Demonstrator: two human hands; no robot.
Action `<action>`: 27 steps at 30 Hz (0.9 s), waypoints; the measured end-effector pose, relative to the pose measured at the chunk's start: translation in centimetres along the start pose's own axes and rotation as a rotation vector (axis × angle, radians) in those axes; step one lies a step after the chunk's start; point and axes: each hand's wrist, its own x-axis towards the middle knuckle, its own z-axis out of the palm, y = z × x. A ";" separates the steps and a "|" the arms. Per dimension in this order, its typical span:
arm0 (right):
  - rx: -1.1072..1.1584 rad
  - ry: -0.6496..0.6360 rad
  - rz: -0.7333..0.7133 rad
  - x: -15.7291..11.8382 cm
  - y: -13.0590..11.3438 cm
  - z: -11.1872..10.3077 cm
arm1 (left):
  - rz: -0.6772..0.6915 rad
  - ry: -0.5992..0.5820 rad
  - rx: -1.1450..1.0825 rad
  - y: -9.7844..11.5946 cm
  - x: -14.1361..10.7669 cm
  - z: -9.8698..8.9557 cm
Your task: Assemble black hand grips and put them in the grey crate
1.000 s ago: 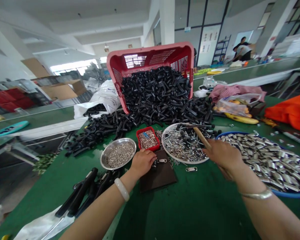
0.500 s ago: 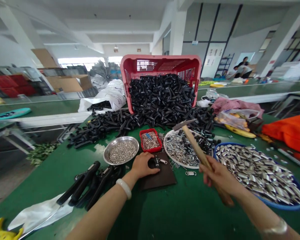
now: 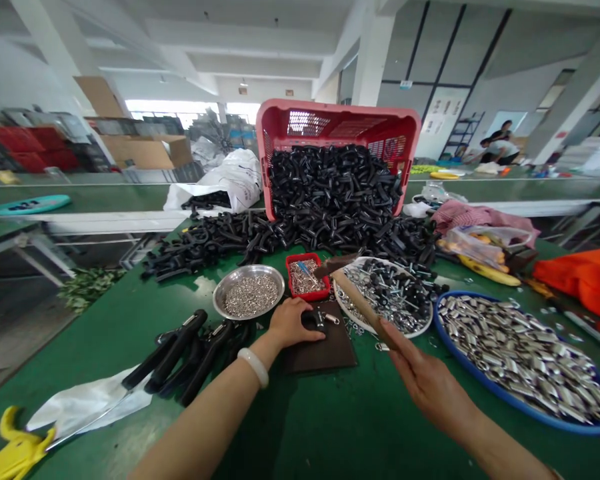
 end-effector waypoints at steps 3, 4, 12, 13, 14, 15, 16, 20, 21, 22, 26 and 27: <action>-0.023 -0.156 0.057 -0.4 0.6 0.4 | 0.010 0.004 0.012 -0.1 0.0 0.1; -0.001 -0.197 0.067 -0.4 0.8 0.4 | 0.012 0.000 0.014 -0.1 0.1 0.0; 0.482 -0.089 0.510 0.7 2.8 -1.2 | -0.031 -0.066 0.031 0.8 -0.2 -0.5; 0.450 -0.081 0.541 1.0 3.8 -1.7 | -0.053 -0.067 0.011 1.0 -0.3 -0.6; 0.373 -0.079 0.561 1.3 4.9 -2.1 | -0.087 -0.062 -0.017 1.2 -0.5 -0.8; 0.251 -0.073 0.575 1.6 6.1 -2.6 | -0.131 -0.047 -0.053 1.5 -0.7 -1.0; 0.092 -0.035 0.574 2.0 7.0 -2.9 | -0.180 -0.021 -0.095 1.9 -0.9 -1.3; -0.183 0.371 0.371 4.3 6.4 -1.9 | -0.263 0.163 -0.244 4.0 -1.3 -2.7; -0.028 0.407 0.323 5.1 5.0 -1.0 | -0.259 0.195 -0.253 4.7 -1.2 -3.0; 0.212 0.381 0.318 6.1 3.3 0.2 | -0.249 0.216 -0.246 5.5 -1.2 -3.2; 1.299 0.097 0.527 10.1 -3.4 5.4 | -0.139 0.225 -0.116 7.3 -0.9 -3.7; 1.454 0.143 0.576 11.0 -4.4 6.5 | -0.103 0.202 -0.076 7.1 -0.7 -4.0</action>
